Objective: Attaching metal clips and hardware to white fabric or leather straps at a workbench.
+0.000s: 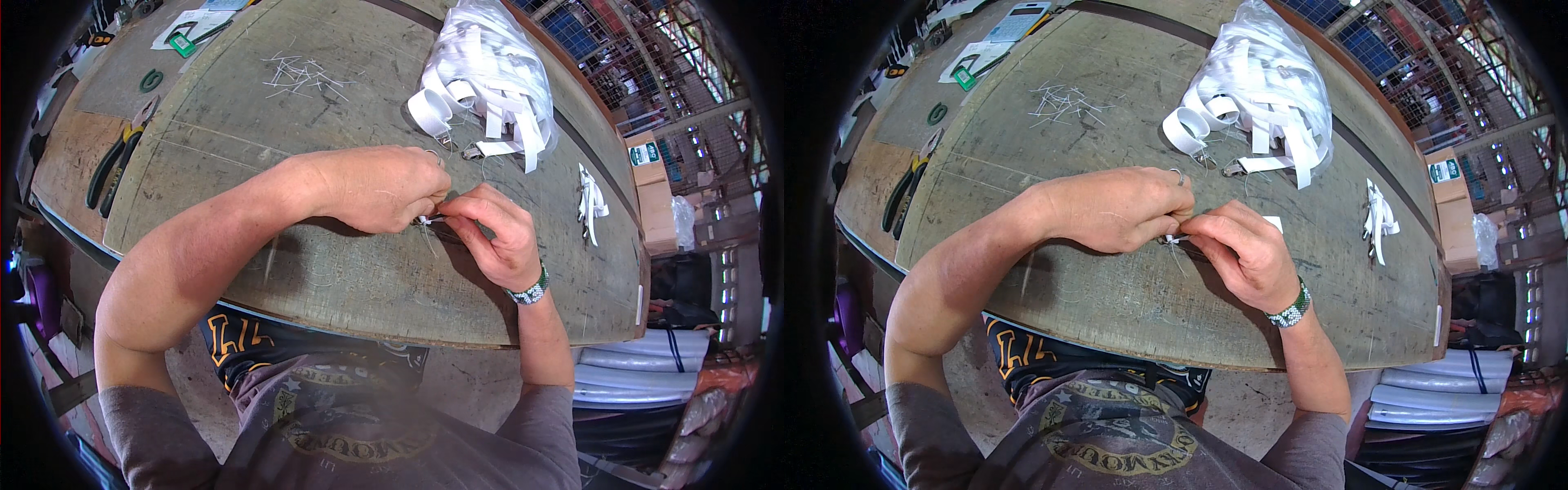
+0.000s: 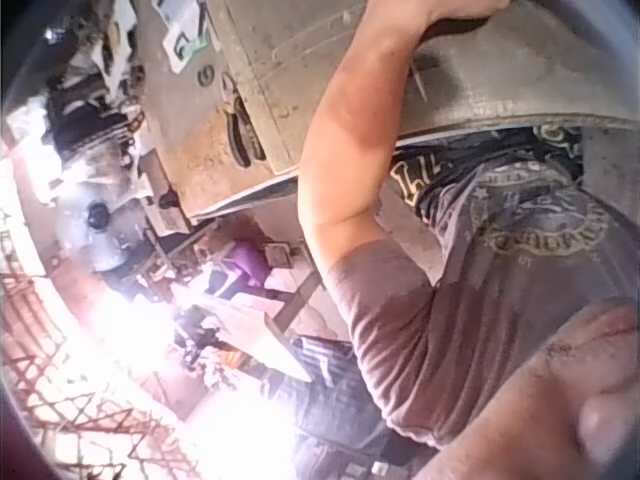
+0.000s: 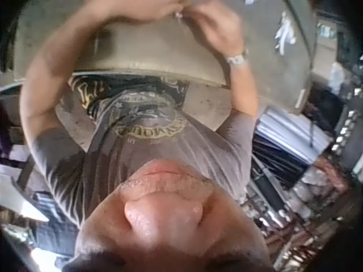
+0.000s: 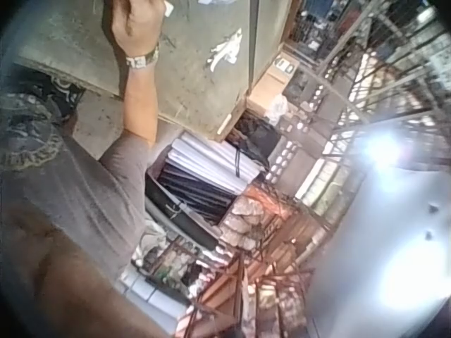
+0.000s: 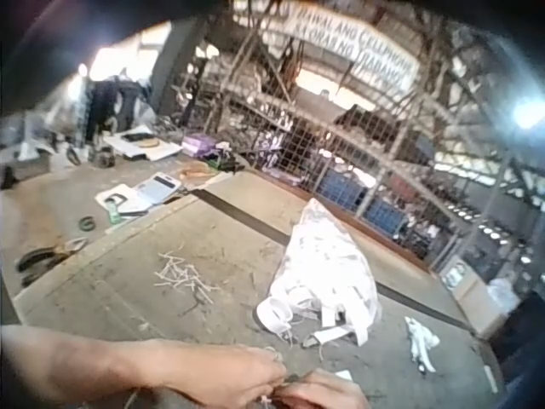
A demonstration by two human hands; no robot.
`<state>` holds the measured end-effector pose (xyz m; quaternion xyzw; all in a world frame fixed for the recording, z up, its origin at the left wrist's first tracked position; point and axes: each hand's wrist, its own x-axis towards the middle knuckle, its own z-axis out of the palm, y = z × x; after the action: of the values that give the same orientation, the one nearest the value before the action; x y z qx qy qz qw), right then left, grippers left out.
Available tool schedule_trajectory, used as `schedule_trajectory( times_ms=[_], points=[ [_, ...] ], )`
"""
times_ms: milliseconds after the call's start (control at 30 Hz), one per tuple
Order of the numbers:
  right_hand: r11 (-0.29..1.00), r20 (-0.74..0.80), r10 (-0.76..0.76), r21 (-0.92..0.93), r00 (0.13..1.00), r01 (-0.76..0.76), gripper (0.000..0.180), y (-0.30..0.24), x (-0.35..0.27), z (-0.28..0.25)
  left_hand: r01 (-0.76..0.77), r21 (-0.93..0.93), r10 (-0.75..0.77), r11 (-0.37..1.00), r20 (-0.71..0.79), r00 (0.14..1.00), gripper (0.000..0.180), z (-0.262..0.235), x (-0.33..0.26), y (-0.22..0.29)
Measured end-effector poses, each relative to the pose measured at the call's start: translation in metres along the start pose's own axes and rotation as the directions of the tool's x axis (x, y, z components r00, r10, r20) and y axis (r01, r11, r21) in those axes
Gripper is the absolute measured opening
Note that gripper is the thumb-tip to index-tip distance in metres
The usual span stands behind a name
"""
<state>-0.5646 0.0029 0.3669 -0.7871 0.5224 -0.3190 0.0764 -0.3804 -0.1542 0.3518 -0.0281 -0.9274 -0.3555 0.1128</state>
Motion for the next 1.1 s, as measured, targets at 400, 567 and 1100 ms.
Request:
schedule_trajectory(
  times_ms=[400, 567, 1100],
  points=[
    [1.0, -0.001, 0.004, -0.002, 1.0, -0.004, 0.02, 0.001, 0.0, 0.002, 0.011, 0.006, -0.011, 1.0, 0.013, 1.0, 0.017, -0.001, 0.0, 0.001],
    [1.0, 0.009, 0.001, -0.003, 1.0, -0.001, 0.02, 0.002, -0.002, 0.001, 0.012, 0.001, -0.012, 1.0, 0.017, 1.0, 0.016, -0.001, 0.0, 0.002],
    [0.836, -0.251, 0.369, 0.51, 0.895, -0.202, 0.018, 0.028, -0.014, -0.024, 0.451, 0.483, -0.15, 0.751, -0.539, 0.829, 0.022, -0.08, -0.041, -0.034]
  ],
)
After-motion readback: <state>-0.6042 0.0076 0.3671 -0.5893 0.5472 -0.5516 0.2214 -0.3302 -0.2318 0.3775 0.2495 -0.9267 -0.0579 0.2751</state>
